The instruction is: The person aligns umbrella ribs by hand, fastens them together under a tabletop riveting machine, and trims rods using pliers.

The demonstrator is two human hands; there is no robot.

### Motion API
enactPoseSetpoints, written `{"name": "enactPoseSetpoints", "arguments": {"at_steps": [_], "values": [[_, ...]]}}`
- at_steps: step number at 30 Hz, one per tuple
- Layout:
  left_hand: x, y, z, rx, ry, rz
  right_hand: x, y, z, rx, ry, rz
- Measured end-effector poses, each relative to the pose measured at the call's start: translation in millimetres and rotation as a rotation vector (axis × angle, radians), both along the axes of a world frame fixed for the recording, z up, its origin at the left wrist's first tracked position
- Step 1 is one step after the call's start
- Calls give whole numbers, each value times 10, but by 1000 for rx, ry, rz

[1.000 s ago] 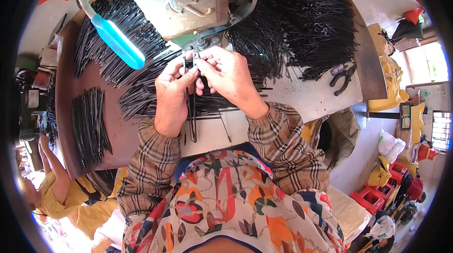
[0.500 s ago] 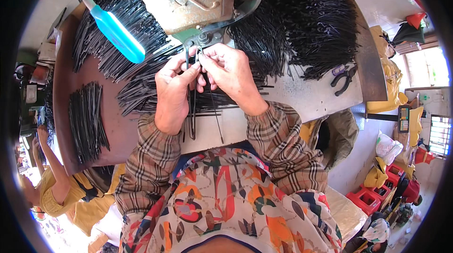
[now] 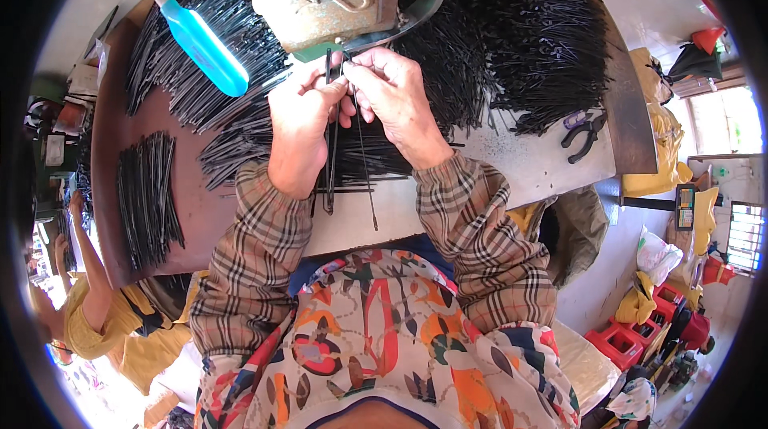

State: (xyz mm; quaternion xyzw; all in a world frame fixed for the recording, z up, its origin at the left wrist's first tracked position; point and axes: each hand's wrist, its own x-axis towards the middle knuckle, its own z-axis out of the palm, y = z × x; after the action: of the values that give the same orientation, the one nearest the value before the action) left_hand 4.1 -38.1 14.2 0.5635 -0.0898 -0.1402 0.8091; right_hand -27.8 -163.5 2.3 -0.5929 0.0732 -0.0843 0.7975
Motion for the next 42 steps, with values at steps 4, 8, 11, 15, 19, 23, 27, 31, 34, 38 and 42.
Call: {"name": "enactPoseSetpoints", "arguments": {"at_steps": [4, 8, 11, 15, 19, 23, 27, 31, 34, 38, 42], "values": [[0, -6, -28, 6, 44, 22, 5, 19, -11, 26, -6, -1], [-23, -4, -12, -8, 34, 41, 30, -16, -27, 87, 12, 32], [-24, 21, 10, -28, 83, 12, 43, -3, -10, 89, 43, 10], [-104, 159, 108, 2, 167, -110, 24, -3, 47, 126, 70, 3], [-262, 416, 180, 82, 314, -236, 69, 50, 17, 183, 128, -36], [-280, 584, 189, 167, 348, -303, 71, 34, 12, 169, 111, -34], [-138, 670, 201, 227, 360, -379, 62, -8, 0, 185, 96, -11], [-146, 645, 158, 205, 371, -376, 40, 10, -9, 181, 108, 10], [-238, 555, 104, 155, 382, -330, 2, 103, -68, 264, 111, -29], [-289, 487, 74, 77, 338, -283, -13, 97, -14, 195, 95, -16], [-212, 435, 60, 60, 285, -248, 31, 94, 12, 143, 82, -9]]}}
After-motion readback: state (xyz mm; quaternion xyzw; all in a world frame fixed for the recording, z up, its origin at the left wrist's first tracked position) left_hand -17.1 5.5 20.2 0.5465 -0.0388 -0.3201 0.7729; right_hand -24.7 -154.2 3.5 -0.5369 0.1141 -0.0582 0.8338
